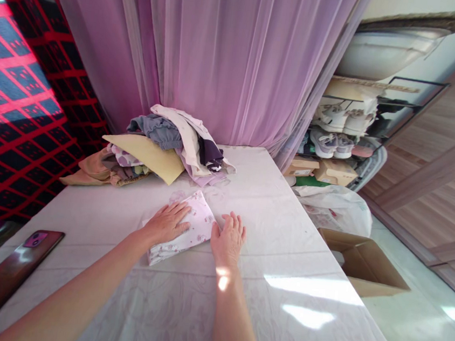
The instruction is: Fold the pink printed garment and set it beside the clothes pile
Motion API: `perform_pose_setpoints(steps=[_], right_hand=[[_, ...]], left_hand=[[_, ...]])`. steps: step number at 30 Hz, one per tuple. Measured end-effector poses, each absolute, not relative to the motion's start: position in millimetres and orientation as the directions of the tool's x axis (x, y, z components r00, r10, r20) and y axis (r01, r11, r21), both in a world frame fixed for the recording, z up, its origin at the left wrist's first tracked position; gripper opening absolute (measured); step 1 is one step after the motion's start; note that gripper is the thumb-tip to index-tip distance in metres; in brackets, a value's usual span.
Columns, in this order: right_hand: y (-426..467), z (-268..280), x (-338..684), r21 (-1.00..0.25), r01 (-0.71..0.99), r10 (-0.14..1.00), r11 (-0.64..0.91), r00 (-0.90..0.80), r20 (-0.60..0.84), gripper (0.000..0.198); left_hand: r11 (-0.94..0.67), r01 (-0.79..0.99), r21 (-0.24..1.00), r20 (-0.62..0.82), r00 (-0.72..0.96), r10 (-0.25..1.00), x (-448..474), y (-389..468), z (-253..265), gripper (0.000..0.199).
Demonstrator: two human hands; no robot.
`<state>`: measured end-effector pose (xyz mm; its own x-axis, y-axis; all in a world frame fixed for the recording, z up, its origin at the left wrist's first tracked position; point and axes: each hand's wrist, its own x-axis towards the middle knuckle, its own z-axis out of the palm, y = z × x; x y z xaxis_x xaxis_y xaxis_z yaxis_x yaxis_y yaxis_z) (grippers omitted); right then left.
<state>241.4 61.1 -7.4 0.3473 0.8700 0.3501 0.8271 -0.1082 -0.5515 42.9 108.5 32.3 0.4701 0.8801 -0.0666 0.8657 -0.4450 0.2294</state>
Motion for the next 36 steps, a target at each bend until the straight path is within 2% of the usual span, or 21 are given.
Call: perform_pose_setpoints(steps=[4,6,8,12,18,21,24,28,32,34,36], right_hand=[[66,-8,239,-0.509,0.848,0.878,0.150,0.122,0.462,0.030],[66,-7,236,-0.490,0.848,0.904,0.201,0.032,0.425,0.029],[64,-5,234,-0.489,0.851,0.935,0.192,-0.007,0.354,0.029],[63,-1,234,-0.530,0.843,0.959,0.095,0.065,0.276,0.027],[63,5,236,-0.588,0.807,0.953,0.062,0.127,0.276,0.025],[61,9,238,-0.576,0.815,0.940,-0.059,0.240,0.243,0.022],[58,13,241,-0.531,0.833,0.915,-0.157,0.324,0.238,0.020],[57,11,244,-0.550,0.824,0.929,-0.138,0.300,0.216,0.014],[62,4,247,-0.655,0.755,0.934,-0.033,0.257,0.249,0.007],[64,3,248,-0.731,0.682,0.945,0.032,0.217,0.243,0.009],[66,4,248,-0.805,0.591,0.951,0.041,0.223,0.213,0.016]], left_hand=[[-0.503,0.845,0.185,0.039,0.505,0.862,61,119,46,0.040],[-0.560,0.809,0.181,0.086,0.554,0.828,71,126,45,0.041],[-0.573,0.795,0.198,0.051,0.576,0.816,80,133,40,0.045],[-0.512,0.820,0.254,-0.050,0.540,0.840,85,144,24,0.052],[-0.467,0.798,0.380,0.013,0.501,0.865,77,155,23,0.046],[-0.346,0.845,0.408,-0.006,0.382,0.924,66,159,35,0.041],[-0.200,0.910,0.364,-0.086,0.246,0.965,52,162,46,0.036],[-0.112,0.935,0.338,-0.215,0.193,0.957,39,167,53,0.035],[-0.107,0.921,0.373,-0.326,0.239,0.915,28,172,56,0.031],[-0.098,0.890,0.445,-0.362,0.279,0.889,21,171,61,0.031],[-0.025,0.807,0.590,-0.397,0.318,0.861,12,165,70,0.037]])
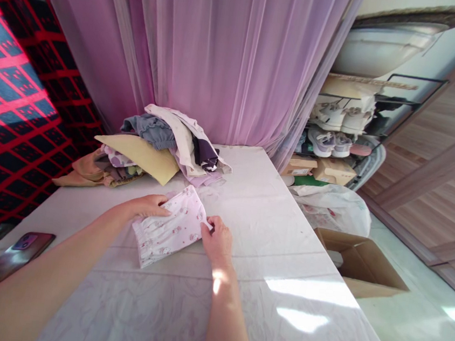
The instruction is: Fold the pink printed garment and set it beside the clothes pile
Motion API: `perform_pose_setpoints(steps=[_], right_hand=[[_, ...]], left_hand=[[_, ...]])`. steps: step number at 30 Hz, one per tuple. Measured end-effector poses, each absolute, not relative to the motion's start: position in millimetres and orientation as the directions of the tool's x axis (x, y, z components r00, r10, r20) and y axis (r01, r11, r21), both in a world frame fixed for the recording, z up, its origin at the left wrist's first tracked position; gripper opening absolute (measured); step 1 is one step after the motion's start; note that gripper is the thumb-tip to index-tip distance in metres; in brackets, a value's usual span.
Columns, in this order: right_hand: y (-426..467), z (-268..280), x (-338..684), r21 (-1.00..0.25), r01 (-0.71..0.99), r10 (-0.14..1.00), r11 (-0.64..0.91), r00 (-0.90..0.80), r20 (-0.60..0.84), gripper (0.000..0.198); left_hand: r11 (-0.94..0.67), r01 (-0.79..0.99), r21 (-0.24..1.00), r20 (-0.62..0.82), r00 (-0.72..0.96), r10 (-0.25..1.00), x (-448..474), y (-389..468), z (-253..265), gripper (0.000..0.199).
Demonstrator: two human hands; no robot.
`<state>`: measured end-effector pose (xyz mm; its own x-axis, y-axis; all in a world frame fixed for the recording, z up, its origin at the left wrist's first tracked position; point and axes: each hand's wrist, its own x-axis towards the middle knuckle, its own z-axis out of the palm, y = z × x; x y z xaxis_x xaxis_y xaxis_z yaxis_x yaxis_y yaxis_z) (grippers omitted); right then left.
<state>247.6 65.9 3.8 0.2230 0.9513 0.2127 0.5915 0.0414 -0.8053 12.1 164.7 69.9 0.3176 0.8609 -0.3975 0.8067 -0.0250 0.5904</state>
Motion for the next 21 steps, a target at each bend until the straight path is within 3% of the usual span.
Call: perform_pose_setpoints(steps=[4,7,9,11,12,15,18,21], right_hand=[[68,13,241,-0.946,0.320,0.917,0.047,0.362,0.168,0.029],[71,16,235,-0.992,0.050,0.899,0.117,0.419,0.127,0.046],[74,12,234,-0.992,-0.005,0.890,0.124,0.443,0.109,0.050],[76,5,236,-0.997,0.047,0.886,0.065,0.457,0.079,0.047],[76,1,237,-0.996,0.090,0.890,0.021,0.453,0.060,0.044],[71,-1,238,-0.971,0.231,0.909,-0.059,0.414,0.043,0.037],[68,13,227,-0.917,0.398,0.921,-0.014,0.362,0.143,0.037],[79,34,201,-0.836,0.539,0.928,0.103,0.251,0.276,0.038]], left_hand=[[0.284,0.455,0.844,-0.481,0.407,0.776,1,141,91,0.054],[0.435,0.203,0.877,-0.480,0.387,0.787,-1,125,90,0.064],[0.443,0.131,0.887,-0.462,0.276,0.843,-4,117,78,0.064],[0.380,0.234,0.895,-0.414,0.120,0.902,-9,109,62,0.056],[0.327,0.373,0.868,-0.366,0.037,0.930,-12,105,55,0.054],[0.159,0.794,0.586,-0.125,-0.106,0.987,-18,93,46,0.061],[-0.053,0.944,0.326,0.078,0.029,0.997,-12,92,53,0.050],[-0.237,0.946,0.221,0.096,0.221,0.971,7,104,59,0.039]])
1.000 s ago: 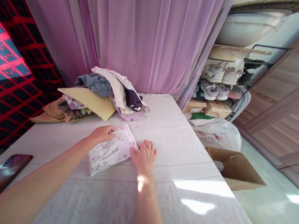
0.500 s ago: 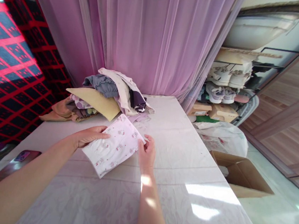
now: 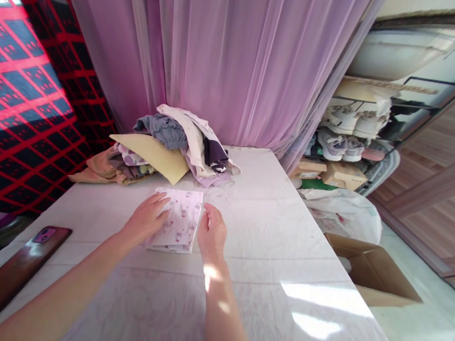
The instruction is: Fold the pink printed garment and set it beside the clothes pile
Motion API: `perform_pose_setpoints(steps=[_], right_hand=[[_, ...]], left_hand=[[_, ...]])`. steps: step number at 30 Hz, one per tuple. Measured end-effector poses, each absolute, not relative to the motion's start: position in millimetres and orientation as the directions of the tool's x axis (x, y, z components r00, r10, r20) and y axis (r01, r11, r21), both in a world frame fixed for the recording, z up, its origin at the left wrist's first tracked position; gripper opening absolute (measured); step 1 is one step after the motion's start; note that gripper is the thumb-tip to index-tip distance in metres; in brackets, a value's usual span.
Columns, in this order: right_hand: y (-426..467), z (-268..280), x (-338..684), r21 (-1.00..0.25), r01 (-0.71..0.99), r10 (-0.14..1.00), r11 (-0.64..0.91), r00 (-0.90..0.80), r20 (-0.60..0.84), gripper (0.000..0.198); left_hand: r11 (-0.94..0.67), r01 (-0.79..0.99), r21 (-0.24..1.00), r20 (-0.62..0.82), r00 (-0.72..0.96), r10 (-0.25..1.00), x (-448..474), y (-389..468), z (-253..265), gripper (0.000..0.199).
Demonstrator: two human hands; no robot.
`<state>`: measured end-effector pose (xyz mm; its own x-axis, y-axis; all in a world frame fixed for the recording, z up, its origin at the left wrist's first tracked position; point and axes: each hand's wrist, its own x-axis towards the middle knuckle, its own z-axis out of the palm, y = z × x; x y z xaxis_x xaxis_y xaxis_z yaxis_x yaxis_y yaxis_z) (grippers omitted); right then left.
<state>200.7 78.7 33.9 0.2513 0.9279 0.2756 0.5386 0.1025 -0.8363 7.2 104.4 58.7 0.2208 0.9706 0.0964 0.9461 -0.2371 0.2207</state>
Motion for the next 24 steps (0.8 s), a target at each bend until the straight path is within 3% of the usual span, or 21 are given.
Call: perform_pose_setpoints(steps=[3,6,10,24], right_hand=[[104,48,169,-0.769,0.616,0.948,0.168,0.112,0.297,0.045],[124,45,144,-0.673,0.724,0.981,0.149,-0.020,0.195,0.051],[124,24,139,-0.485,0.863,0.990,0.139,-0.126,0.059,0.051],[107,5,171,-0.358,0.932,0.998,0.057,-0.050,0.029,0.052]], left_hand=[[-0.248,0.953,0.172,0.039,0.245,0.969,26,120,52,0.043],[-0.172,0.969,0.177,-0.027,0.180,0.983,32,128,36,0.049],[-0.162,0.967,0.196,0.027,0.160,0.987,25,126,20,0.052],[-0.137,0.967,0.215,0.007,0.139,0.990,-4,114,12,0.053]])
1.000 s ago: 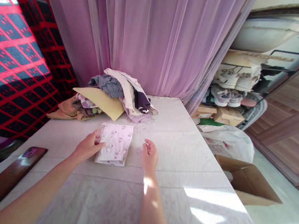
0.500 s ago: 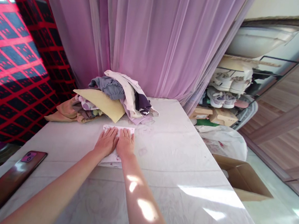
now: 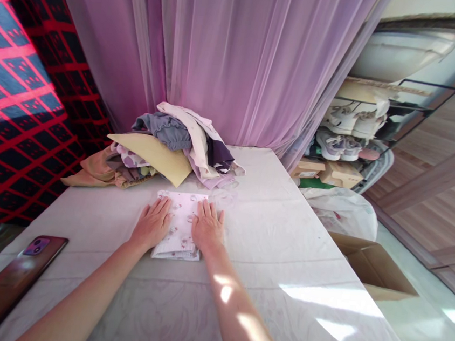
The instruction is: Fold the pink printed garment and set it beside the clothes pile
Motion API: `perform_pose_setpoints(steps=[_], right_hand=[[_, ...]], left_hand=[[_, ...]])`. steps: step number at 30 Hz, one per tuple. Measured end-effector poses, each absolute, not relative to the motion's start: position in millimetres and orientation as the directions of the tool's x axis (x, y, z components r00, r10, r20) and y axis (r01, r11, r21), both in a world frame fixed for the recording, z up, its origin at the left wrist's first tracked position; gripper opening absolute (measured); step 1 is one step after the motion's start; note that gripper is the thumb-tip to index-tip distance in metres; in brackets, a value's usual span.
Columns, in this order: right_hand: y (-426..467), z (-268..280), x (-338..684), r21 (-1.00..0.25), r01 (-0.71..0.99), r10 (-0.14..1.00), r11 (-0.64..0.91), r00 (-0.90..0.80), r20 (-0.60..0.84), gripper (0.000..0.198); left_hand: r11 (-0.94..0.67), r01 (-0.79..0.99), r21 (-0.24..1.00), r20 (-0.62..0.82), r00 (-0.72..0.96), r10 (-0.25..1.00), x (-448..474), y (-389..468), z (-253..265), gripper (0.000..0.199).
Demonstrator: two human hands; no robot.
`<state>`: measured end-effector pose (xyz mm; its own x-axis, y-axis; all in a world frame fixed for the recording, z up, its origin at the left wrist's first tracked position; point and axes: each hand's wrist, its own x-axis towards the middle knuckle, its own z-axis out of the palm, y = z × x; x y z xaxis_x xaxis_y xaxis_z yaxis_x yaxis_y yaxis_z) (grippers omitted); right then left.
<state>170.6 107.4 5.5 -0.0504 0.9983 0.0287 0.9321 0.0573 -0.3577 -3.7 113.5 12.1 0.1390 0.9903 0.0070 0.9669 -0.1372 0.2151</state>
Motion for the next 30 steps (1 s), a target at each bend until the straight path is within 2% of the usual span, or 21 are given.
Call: perform_pose_setpoints(steps=[5,11,14,19,26,30], right_hand=[[92,7,192,-0.343,0.938,0.996,0.055,-0.028,0.084,0.047],[70,4,207,-0.392,0.920,0.982,0.005,0.070,0.177,0.036],[55,0,208,-0.425,0.905,0.980,0.023,0.064,0.190,0.031],[36,1,195,-0.483,0.874,0.984,-0.045,0.123,0.130,0.031],[36,5,175,-0.537,0.829,0.972,-0.157,0.227,0.066,0.033],[37,7,169,-0.560,0.815,0.970,-0.150,0.231,0.077,0.023]], left_hand=[[-0.184,0.936,0.299,0.116,0.155,0.981,-12,116,6,0.049],[-0.231,0.874,0.428,0.205,0.155,0.966,-26,104,2,0.043],[-0.198,0.884,0.424,0.228,0.107,0.968,-28,84,-1,0.042],[-0.108,0.906,0.410,0.260,-0.003,0.966,-24,50,-2,0.039],[-0.018,0.930,0.368,0.233,-0.074,0.970,-19,39,4,0.031],[-0.028,0.926,0.375,0.217,-0.058,0.975,-18,39,7,0.027]])
